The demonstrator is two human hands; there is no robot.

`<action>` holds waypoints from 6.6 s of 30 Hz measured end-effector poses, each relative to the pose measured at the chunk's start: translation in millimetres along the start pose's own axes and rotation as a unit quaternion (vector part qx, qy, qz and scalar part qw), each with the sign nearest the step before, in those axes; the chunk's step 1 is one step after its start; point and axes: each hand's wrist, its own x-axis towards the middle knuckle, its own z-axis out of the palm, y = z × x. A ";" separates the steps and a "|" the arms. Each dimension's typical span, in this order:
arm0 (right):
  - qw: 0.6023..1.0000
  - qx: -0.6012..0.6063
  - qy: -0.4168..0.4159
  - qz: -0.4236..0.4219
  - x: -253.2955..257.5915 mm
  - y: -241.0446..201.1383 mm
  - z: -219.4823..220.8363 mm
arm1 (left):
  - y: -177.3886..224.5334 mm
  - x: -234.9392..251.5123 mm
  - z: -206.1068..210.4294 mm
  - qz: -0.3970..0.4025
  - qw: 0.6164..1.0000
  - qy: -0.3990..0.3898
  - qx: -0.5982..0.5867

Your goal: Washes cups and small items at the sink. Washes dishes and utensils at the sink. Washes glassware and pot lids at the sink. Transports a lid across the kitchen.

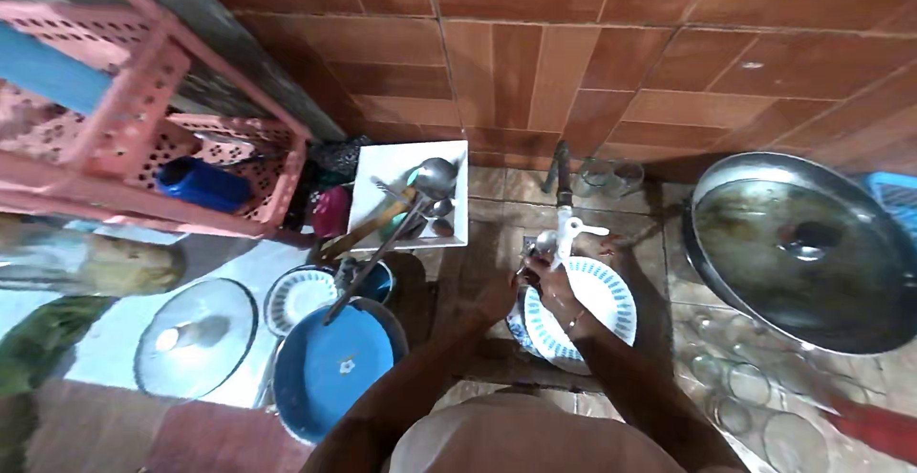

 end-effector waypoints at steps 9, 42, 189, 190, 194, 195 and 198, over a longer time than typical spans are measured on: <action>0.985 0.102 0.042 0.131 -17.8 5.7 -28.5 | 7.0 -44.7 -4.2 -0.023 0.995 -0.097 -0.012; 0.928 -0.353 0.061 -0.102 -124.0 -34.9 -152.2 | -24.6 -24.1 56.1 -0.042 0.994 -0.059 0.076; 0.864 -0.483 -0.038 -0.135 -41.3 -76.5 -9.6 | -47.9 -231.6 -18.2 0.017 0.844 0.412 -0.343; 0.869 -0.472 -0.036 -0.142 -42.3 -76.2 -8.9 | -47.8 -235.9 -15.6 0.013 0.843 0.413 -0.345; 0.896 -0.404 -0.015 -0.182 -47.8 -73.9 -23.4 | -46.3 -252.0 -5.6 -0.007 0.824 0.423 -0.378; 0.914 -0.358 -0.010 -0.191 -47.8 -69.7 -30.6 | -46.9 -255.2 -2.6 -0.009 0.818 0.427 -0.384; 0.965 -0.160 0.025 -0.208 -45.4 -52.7 -48.9 | -49.9 -262.6 8.2 0.008 0.800 0.440 -0.408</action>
